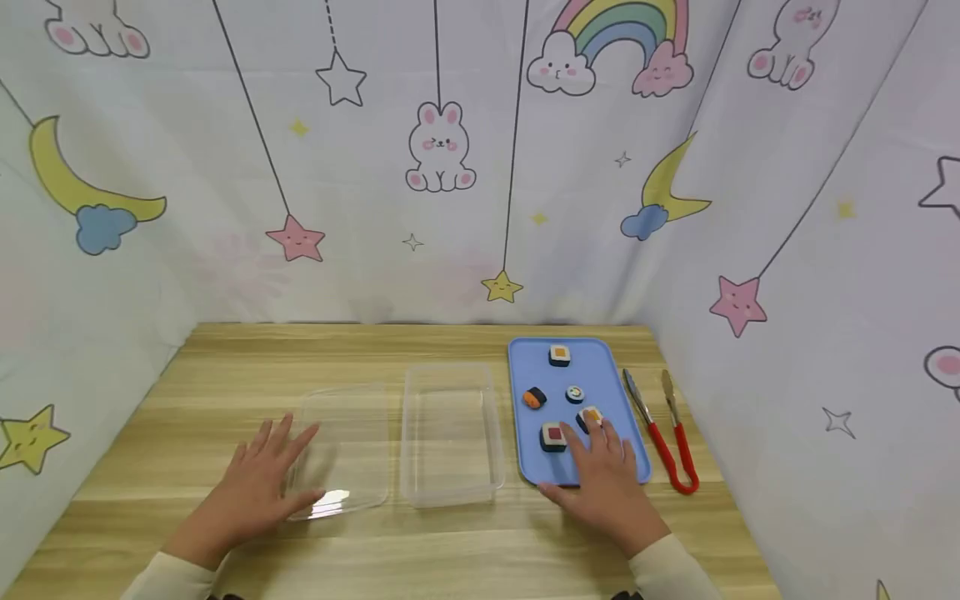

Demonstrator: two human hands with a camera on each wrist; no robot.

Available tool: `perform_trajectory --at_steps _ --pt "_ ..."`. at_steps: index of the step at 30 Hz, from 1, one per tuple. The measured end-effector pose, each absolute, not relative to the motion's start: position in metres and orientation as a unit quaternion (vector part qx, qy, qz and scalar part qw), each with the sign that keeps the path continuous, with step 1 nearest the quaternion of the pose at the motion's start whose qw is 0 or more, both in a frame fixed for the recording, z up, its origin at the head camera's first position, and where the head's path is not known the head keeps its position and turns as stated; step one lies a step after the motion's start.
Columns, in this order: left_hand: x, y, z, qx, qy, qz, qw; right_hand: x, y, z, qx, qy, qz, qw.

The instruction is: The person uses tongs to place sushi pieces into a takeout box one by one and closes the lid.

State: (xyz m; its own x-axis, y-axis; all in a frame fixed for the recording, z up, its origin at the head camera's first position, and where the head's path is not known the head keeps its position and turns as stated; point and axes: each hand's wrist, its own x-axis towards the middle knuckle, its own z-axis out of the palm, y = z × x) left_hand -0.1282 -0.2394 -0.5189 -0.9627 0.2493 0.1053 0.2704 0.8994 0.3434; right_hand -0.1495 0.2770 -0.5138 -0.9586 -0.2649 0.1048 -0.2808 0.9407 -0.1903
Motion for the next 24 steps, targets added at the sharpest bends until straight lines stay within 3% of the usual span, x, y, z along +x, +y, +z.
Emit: perform_trajectory --at_steps 5,8,19,24 --pt "-0.135 -0.212 -0.526 -0.115 -0.926 -0.357 0.043 -0.163 0.303 -0.518 0.059 -0.980 0.144 0.127" --pt "-0.141 -0.186 -0.524 -0.081 -0.888 -0.452 0.026 -0.173 0.329 -0.521 0.005 -0.975 0.163 0.149" --pt "-0.166 -0.124 -0.523 -0.033 -0.830 -0.553 -0.057 -0.195 0.386 -0.534 -0.136 -0.971 0.185 0.062" --pt "-0.169 -0.110 -0.526 -0.029 -0.818 -0.572 -0.052 -0.200 0.392 -0.536 -0.151 -0.966 0.203 0.046"
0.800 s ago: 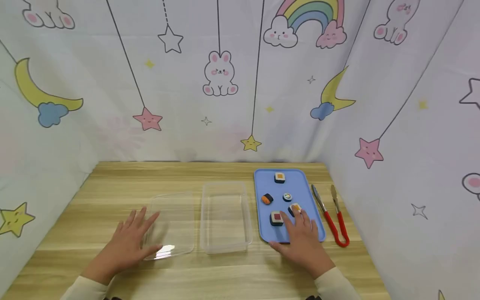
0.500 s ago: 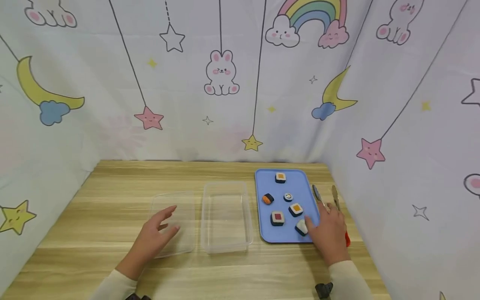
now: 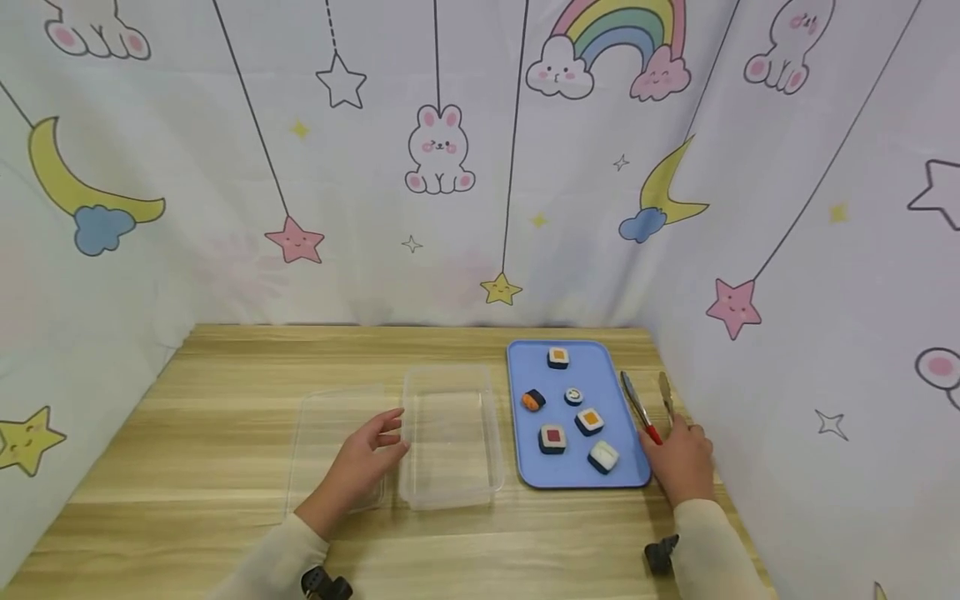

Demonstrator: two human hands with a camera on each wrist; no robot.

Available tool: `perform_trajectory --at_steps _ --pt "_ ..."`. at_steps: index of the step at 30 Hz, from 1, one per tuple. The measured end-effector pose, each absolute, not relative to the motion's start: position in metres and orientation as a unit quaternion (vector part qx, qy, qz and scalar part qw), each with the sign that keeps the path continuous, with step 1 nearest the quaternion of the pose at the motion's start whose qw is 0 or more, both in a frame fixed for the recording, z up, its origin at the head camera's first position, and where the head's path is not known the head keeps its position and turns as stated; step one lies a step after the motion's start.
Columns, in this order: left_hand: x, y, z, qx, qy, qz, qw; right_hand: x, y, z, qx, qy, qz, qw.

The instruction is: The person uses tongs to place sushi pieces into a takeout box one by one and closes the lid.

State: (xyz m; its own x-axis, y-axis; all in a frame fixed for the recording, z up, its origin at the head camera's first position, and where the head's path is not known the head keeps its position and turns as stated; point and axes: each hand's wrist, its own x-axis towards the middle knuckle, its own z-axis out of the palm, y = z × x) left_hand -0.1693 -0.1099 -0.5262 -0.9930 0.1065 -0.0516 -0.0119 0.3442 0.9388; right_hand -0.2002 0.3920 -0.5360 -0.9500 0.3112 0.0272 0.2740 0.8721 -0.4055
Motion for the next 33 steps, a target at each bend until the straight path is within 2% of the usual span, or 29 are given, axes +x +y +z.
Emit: perform_trajectory --at_steps 7,15,25,33 --pt "-0.172 -0.102 -0.528 0.022 0.812 0.582 0.032 -0.204 0.398 -0.539 -0.146 -0.964 0.204 0.084" --pt "-0.167 -0.102 -0.533 0.021 0.813 0.581 0.038 -0.200 0.395 -0.528 -0.147 -0.944 0.261 0.136" --pt "-0.163 -0.107 -0.533 0.023 0.814 0.580 0.029 -0.228 0.351 -0.504 -0.013 -0.967 0.234 0.104" --pt "-0.166 -0.106 -0.534 0.030 0.810 0.585 0.028 -0.253 0.339 -0.506 -0.011 -0.972 0.219 0.082"
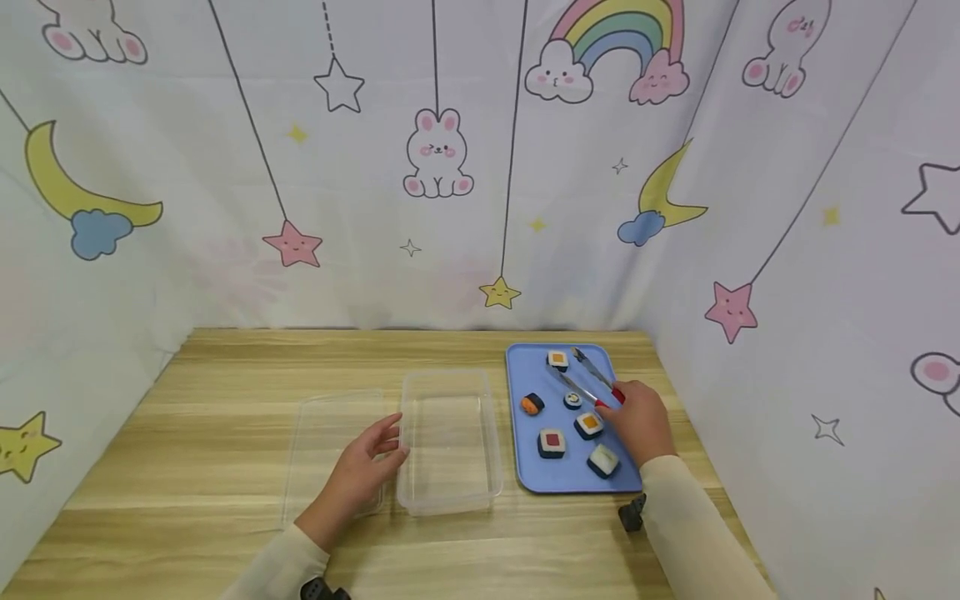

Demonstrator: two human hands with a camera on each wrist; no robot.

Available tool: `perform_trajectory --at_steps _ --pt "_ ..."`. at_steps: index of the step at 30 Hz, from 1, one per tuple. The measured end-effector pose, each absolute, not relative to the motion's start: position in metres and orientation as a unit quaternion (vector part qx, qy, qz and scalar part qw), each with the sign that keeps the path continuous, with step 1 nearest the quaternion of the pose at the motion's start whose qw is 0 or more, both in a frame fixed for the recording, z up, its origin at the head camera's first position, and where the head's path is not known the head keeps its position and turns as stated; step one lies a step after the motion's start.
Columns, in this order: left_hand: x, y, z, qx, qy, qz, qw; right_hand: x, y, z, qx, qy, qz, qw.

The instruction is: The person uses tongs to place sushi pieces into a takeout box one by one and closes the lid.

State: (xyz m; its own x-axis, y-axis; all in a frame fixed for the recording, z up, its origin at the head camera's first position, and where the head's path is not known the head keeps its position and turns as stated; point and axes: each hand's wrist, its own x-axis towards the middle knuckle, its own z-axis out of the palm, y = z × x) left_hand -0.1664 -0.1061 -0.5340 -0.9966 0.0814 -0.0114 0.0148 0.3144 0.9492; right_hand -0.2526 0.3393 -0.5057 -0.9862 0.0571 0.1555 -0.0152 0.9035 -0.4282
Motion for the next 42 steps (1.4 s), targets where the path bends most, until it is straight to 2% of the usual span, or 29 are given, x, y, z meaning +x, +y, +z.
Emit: perform_trajectory --at_steps 8,21,29,33,38,42 --pt "-0.168 -0.106 -0.535 0.020 0.802 0.595 0.035 -0.263 0.337 -0.509 -0.002 -0.973 0.213 0.085" --pt "-0.168 -0.104 -0.532 0.019 0.790 0.611 0.040 -0.260 0.337 -0.505 -0.029 -0.971 0.223 0.077" --pt "-0.168 -0.104 -0.533 0.016 0.790 0.612 0.040 -0.256 0.338 -0.504 -0.023 -0.968 0.229 0.101" --pt "-0.168 -0.104 -0.533 0.013 0.790 0.612 0.039 -0.255 0.336 -0.498 -0.020 -0.967 0.229 0.107" --pt "-0.167 -0.105 -0.532 0.007 0.788 0.615 0.038 -0.251 0.325 -0.481 -0.027 -0.967 0.243 0.076" --pt "-0.166 -0.106 -0.532 0.008 0.787 0.615 0.039 -0.245 0.306 -0.465 0.019 -0.965 0.249 0.082"
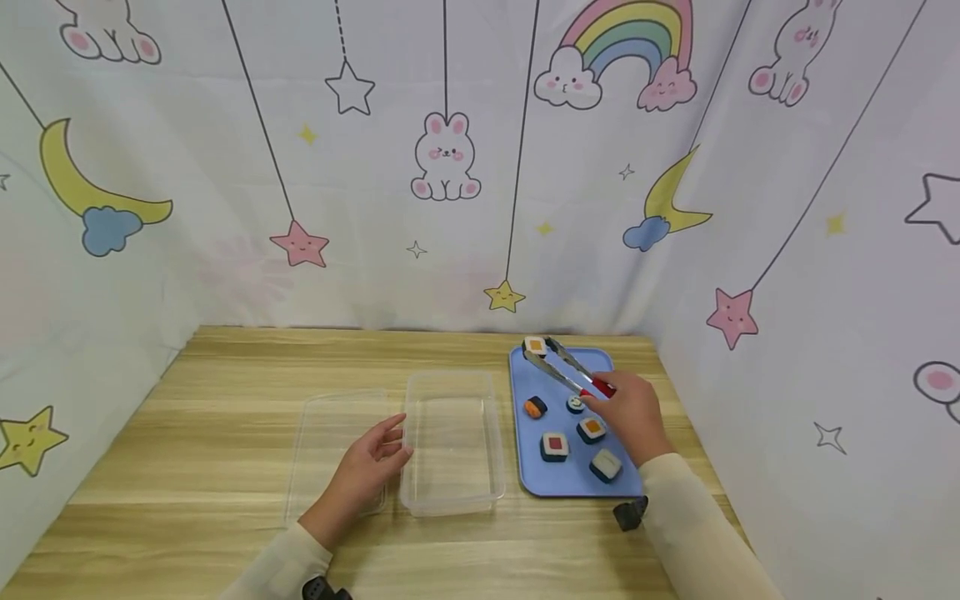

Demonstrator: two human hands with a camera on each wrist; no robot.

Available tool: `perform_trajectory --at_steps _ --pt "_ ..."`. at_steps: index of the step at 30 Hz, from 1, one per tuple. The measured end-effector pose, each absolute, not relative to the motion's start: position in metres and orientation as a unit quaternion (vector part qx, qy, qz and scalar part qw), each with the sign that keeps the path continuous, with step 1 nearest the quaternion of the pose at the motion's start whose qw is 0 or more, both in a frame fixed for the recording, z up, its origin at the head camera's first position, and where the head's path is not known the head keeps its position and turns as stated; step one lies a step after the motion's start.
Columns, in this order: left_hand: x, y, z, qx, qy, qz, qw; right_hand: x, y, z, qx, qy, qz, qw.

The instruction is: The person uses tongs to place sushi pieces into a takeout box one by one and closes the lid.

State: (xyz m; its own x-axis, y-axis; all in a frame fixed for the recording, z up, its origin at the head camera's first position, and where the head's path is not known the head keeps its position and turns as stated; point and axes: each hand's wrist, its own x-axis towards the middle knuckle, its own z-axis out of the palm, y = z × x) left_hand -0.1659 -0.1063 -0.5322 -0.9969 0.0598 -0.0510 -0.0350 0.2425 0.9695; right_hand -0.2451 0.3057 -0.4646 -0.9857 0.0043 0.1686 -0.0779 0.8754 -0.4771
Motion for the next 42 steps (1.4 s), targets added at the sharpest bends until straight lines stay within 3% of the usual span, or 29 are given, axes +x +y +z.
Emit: perform_trajectory --at_steps 4,14,34,42 --pt "-0.165 -0.107 -0.532 0.008 0.786 0.616 0.038 -0.239 0.280 -0.451 0.079 -0.961 0.249 0.095" --pt "-0.170 -0.108 -0.535 0.003 0.777 0.629 0.034 -0.233 0.216 -0.443 0.199 -0.949 0.236 0.060" --pt "-0.168 -0.107 -0.537 0.010 0.771 0.636 0.036 -0.247 0.161 -0.442 0.246 -0.955 0.158 -0.050" --pt "-0.168 -0.108 -0.539 0.005 0.774 0.632 0.036 -0.251 0.163 -0.443 0.229 -0.957 0.171 -0.054"
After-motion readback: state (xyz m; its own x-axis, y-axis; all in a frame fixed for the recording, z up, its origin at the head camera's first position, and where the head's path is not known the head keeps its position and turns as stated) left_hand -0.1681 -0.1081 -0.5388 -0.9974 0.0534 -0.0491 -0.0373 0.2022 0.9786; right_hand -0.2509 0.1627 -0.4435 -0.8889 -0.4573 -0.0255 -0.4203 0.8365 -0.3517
